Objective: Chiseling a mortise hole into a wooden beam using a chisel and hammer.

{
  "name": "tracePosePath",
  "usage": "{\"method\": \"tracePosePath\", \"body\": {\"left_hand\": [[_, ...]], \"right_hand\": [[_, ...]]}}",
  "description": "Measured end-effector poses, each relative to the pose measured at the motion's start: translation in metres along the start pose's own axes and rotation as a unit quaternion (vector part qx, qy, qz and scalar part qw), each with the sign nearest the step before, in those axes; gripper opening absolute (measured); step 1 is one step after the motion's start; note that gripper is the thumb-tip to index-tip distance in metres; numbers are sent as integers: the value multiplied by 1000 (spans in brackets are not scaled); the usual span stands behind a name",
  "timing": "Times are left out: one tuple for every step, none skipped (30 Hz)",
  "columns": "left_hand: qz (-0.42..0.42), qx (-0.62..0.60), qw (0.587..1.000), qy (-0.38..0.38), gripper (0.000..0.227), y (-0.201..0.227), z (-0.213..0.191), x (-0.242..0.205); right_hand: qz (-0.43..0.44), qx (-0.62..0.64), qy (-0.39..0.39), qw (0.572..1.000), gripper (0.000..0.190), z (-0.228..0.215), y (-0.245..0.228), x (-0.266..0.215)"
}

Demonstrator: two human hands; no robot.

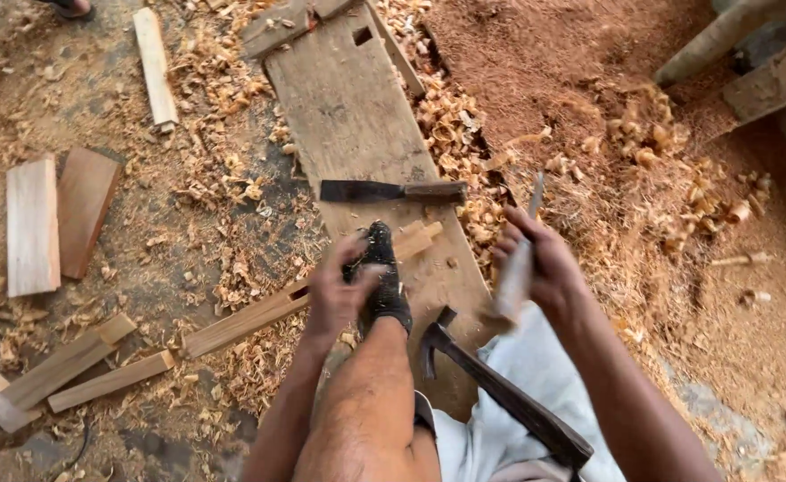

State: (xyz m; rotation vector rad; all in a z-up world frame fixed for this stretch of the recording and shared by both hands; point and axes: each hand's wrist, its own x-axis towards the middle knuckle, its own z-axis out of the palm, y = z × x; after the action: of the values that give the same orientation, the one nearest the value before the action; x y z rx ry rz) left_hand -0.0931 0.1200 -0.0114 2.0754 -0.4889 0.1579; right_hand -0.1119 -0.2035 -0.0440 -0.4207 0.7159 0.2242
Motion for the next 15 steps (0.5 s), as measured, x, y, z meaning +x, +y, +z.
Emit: {"method": "tracePosePath", "body": {"left_hand": [[-1,4,1000,6,55,-41,-10,-30],[-206,-135,958,146,38,-75,-17,-73],[-394,-266,837,272,33,-103,-22,-126],[-395,-261,835,280,33,-145,-11,-162],[-360,-521,736,240,31,-180,4,-201],[-283,-733,587,195,33,-208,11,-242],[-270,-722,598,218,33,-193,9,-204],[-416,-570,636,313,42,-172,15,-174],[-546,-392,627,394,52,-149,22,-143],[-541,-387,624,411,52,-148,19,-129],[-545,-417,587,429,60,-147,16,-113],[-547,-449,554,438,67,-151,13,-91],[-540,-446,555,448,67,-154,16,-79],[-526,-435,532,501,68,-157,14,-69],[-510,-424,506,552,70,-160,12,-60]], "right_hand": [[4,-4,-5,1000,21,-16,1,-6],[35,-42,20,998,23,-35,3,-14],[66,-80,44,994,25,-54,4,-21],[74,-83,40,993,25,-81,11,-26],[105,-154,97,978,26,-106,19,-31],[144,-233,134,952,27,-122,31,-23],[160,-245,112,950,27,-137,45,-19],[166,-252,103,948,29,-155,54,-17],[172,-258,94,946,31,-175,60,-12],[183,-267,81,943,31,-174,66,-15],[184,-289,99,934,31,-174,69,-17],[178,-305,119,928,31,-176,73,-18],[183,-309,108,927,31,-192,69,-12],[175,-317,96,927,32,-205,66,-3],[166,-324,84,927,33,-220,63,7]]}}
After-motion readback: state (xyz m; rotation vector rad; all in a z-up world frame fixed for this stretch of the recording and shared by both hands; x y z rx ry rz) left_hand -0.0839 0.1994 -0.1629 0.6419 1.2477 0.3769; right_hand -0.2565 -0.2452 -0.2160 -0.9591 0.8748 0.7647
